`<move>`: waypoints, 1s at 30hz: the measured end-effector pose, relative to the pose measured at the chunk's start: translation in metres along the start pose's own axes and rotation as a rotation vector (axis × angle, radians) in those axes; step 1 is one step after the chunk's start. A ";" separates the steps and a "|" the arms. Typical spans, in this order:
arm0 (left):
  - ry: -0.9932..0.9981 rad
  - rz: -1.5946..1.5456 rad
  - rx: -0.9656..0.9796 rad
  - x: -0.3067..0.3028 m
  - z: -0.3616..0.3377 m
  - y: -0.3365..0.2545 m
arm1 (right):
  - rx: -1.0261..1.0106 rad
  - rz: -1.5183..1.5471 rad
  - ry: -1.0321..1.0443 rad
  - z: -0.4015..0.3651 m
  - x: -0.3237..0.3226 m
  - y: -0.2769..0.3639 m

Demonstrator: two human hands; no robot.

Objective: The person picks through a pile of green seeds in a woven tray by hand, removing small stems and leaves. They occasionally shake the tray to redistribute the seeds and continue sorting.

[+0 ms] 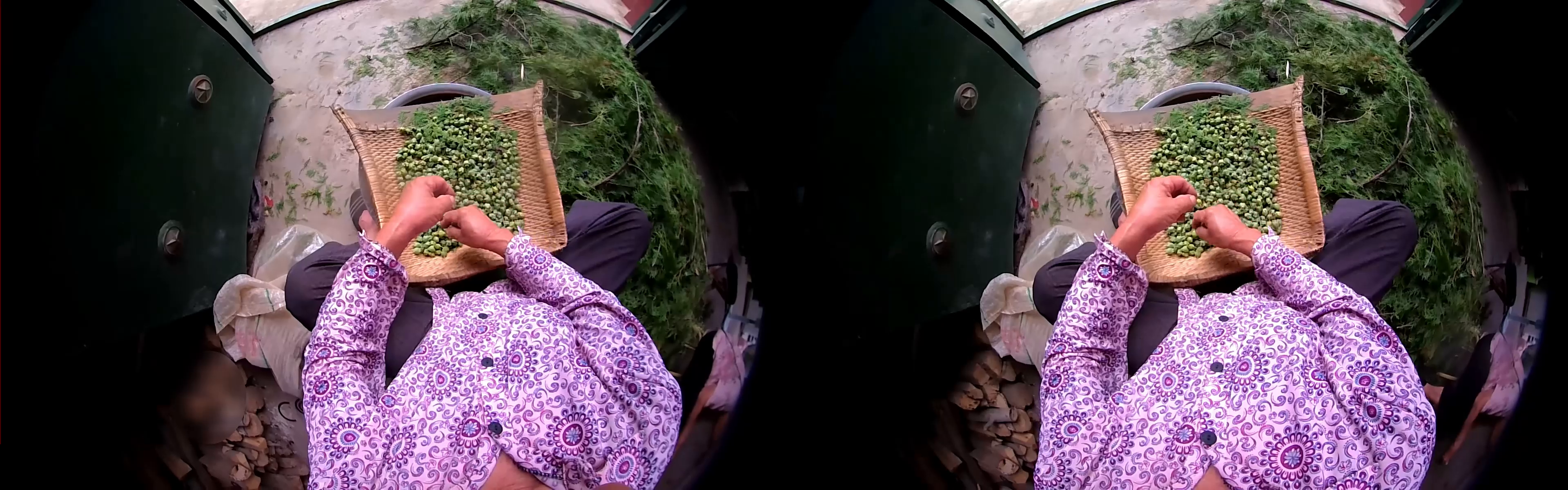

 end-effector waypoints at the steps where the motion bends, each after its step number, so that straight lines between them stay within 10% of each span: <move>1: -0.003 0.003 0.002 0.000 -0.003 -0.002 | -0.021 -0.127 0.076 0.003 0.011 0.005; 10: -0.088 0.093 0.059 -0.008 -0.006 -0.007 | -0.039 -0.494 0.156 0.019 0.052 -0.003; 20: -0.099 0.204 0.037 -0.006 -0.014 -0.019 | 0.570 0.804 -0.385 -0.037 -0.057 -0.027; 24: 0.028 0.317 0.005 0.006 -0.008 -0.007 | 0.430 0.679 -0.823 -0.084 -0.156 -0.042; 26: 0.099 0.571 0.044 0.015 -0.006 0.001 | 0.472 0.216 -0.955 -0.125 -0.205 -0.071; 28: 0.141 0.722 0.000 0.020 -0.012 0.004 | 0.421 -0.898 -0.737 -0.145 -0.236 -0.048; 30: 0.125 0.744 0.003 0.023 -0.007 0.008 | 0.301 -0.950 -0.773 -0.143 -0.234 -0.038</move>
Point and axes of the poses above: each hand's wrist, its own z-axis towards the middle knuckle, its own x-axis out of the palm, y = z × x, the point moved 5 cm from there along z, towards the middle knuckle, and after that the axes turned 15 degrees about -x, right-handed, at the moved point
